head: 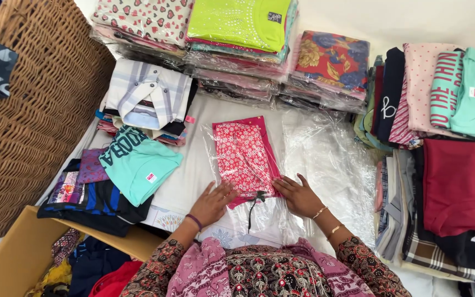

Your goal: The person folds various shirts and places them into clear plastic bags on a table. They handle items one at a time, including a pink shirt, a lime green shirt, a red floral shirt, and a striped polo, folding each before bagging it.

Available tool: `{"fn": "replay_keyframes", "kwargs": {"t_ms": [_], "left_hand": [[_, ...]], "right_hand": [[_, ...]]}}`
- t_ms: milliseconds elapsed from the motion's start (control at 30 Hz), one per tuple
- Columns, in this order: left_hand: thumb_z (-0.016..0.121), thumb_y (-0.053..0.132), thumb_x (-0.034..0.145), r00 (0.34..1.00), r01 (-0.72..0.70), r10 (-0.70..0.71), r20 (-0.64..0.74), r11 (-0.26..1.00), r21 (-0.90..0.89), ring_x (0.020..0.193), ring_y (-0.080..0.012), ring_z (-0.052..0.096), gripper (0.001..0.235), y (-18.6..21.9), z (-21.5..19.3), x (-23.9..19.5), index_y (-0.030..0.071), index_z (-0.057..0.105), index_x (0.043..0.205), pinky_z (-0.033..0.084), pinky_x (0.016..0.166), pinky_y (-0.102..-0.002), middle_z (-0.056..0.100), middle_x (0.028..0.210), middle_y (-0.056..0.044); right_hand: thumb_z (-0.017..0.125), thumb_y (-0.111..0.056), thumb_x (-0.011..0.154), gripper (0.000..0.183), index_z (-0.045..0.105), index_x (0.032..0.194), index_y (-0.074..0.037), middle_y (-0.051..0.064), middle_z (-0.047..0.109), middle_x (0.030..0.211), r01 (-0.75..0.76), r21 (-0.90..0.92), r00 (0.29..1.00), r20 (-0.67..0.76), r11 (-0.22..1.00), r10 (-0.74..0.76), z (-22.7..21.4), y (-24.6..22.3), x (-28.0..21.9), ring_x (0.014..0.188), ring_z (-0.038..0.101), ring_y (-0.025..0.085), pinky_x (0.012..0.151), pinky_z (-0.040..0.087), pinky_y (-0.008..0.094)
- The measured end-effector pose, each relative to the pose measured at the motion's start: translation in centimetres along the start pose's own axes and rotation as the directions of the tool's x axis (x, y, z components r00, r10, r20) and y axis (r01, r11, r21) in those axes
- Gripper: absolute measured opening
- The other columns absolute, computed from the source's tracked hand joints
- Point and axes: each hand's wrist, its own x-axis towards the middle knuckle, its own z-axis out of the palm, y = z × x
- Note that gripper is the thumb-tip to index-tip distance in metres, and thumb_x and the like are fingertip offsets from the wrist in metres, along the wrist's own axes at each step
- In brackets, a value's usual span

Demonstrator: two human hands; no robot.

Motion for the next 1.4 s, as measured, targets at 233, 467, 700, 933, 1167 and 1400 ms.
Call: {"fn": "replay_keyframes", "kwargs": {"t_ms": [233,467,700,933,1167,1400], "left_hand": [[0.067,0.024,0.095,0.988,-0.026,0.000,-0.157,0.987,-0.160,0.141,-0.0230,0.049,0.036,-0.5,-3.0,2.4,0.016,0.066,0.130,0.027,0.121,-0.054,0.064,0.141,-0.003],[0.064,0.026,0.100,0.920,0.139,-0.355,-0.168,0.696,-0.705,0.093,-0.0253,0.072,0.027,3.8,-19.3,4.8,0.008,0.076,0.118,0.057,0.084,-0.036,0.078,0.102,-0.014],[0.043,0.037,0.110,0.918,0.002,-0.357,-0.175,0.444,-0.896,0.103,-0.0192,0.071,0.048,6.1,-19.0,0.3,0.000,0.072,0.119,0.053,0.095,-0.031,0.077,0.108,-0.011],[0.037,0.043,0.112,0.959,-0.039,-0.230,-0.168,0.479,-0.877,0.109,-0.0237,0.051,0.058,9.8,-18.0,-5.4,-0.002,0.072,0.122,0.043,0.102,-0.033,0.046,0.106,-0.011],[0.037,0.041,0.108,0.951,0.100,-0.308,-0.028,0.392,-0.914,0.079,-0.0174,0.060,0.058,10.1,-15.1,-5.3,0.002,0.079,0.114,0.050,0.071,-0.033,0.062,0.084,-0.006],[0.049,0.028,0.109,0.803,0.229,-0.590,0.080,0.182,-0.956,0.054,-0.0094,0.053,0.033,9.3,-9.1,-5.5,0.007,0.073,0.114,0.040,0.047,-0.022,0.058,0.069,-0.002]], "right_hand": [[0.057,-0.026,0.092,0.063,0.039,0.152,-0.024,0.001,0.030,0.164,0.110,0.064,0.993,-0.059,0.992,-0.106,1.3,2.1,-0.5,0.151,0.025,0.024,0.122,0.012,0.055],[0.051,-0.034,0.110,0.034,0.074,0.124,-0.013,0.012,0.074,0.126,0.414,0.789,0.704,-0.594,0.455,0.389,-5.1,3.3,-2.2,0.107,0.067,0.022,0.093,0.054,0.038],[0.053,-0.041,0.105,0.045,0.076,0.112,-0.003,0.003,0.072,0.080,0.531,0.667,0.689,-0.699,0.523,0.191,-9.0,-0.7,-6.1,0.063,0.062,0.010,0.055,0.048,0.025],[0.041,-0.040,0.118,0.048,0.074,0.112,-0.007,0.004,0.061,0.083,0.619,0.589,0.498,-0.806,0.519,0.321,-7.1,-4.3,-9.3,0.072,0.055,0.015,0.063,0.045,0.028],[0.064,-0.013,0.103,0.018,0.062,0.119,-0.007,-0.002,0.060,0.064,0.508,0.720,0.347,-0.674,0.473,0.652,-7.6,-6.5,-11.1,0.052,0.045,0.003,0.047,0.031,0.021],[0.062,0.002,0.094,0.020,0.075,0.108,-0.002,0.002,0.061,0.058,0.271,0.858,0.483,-0.513,0.435,0.710,-7.9,-5.8,-13.3,0.047,0.048,0.004,0.042,0.032,0.023]]}}
